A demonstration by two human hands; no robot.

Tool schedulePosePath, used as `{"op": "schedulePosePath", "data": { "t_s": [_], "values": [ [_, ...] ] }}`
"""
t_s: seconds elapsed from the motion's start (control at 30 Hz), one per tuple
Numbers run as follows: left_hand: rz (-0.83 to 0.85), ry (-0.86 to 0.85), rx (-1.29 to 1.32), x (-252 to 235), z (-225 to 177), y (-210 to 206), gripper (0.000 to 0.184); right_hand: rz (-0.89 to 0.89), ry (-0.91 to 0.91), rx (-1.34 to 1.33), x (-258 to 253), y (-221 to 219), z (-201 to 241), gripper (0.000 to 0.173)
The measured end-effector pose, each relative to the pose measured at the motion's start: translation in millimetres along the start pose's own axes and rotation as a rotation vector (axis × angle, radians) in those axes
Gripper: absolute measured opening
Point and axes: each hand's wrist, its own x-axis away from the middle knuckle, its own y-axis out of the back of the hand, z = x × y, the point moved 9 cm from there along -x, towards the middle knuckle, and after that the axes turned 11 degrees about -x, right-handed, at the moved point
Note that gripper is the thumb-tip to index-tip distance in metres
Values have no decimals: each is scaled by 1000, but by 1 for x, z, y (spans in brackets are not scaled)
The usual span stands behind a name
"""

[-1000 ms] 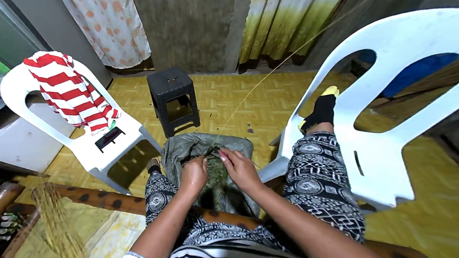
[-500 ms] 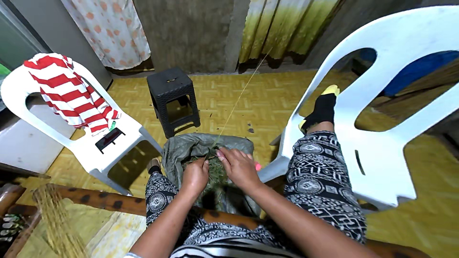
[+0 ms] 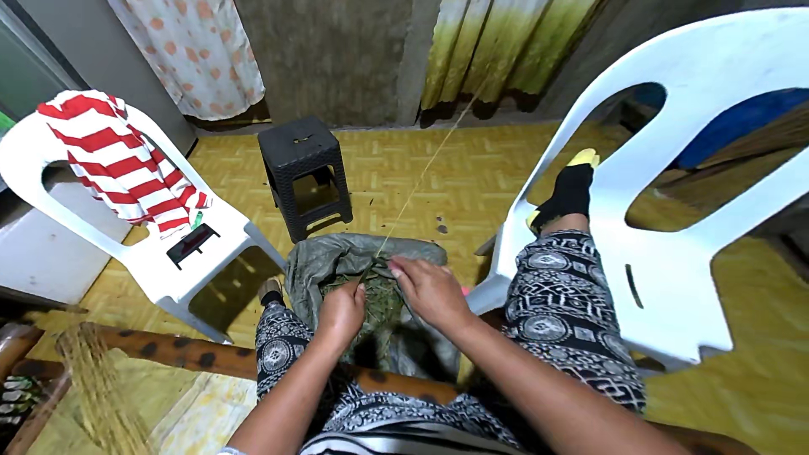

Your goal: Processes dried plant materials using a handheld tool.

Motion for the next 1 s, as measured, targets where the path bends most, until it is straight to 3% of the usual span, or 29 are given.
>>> {"op": "schedulePosePath", "data": {
  "t_s": [0.27, 0.43, 0.63, 0.8, 0.9, 1.0],
  "values": [
    [-170, -72, -320, 7, -14, 0, 40, 23, -9, 193, -1, -9, 15, 42],
    [-227, -93, -331, 12, -14, 0, 40, -53, 31, 241, -3, -6, 15, 40],
    [-211, -88, -345, 17, -5, -2, 36, -159, 84, 275, -8, 3, 7, 36],
    [-194, -81, -329, 20, -4, 2, 35, -186, -17, 238, -18, 25, -8, 37],
    [-95, -29, -316, 18, 0, 1, 39, -219, -119, 185, -22, 44, -21, 39],
    [-44, -5, -288, 13, 0, 1, 41, -173, -88, 88, -15, 37, -15, 41]
  ]
}}
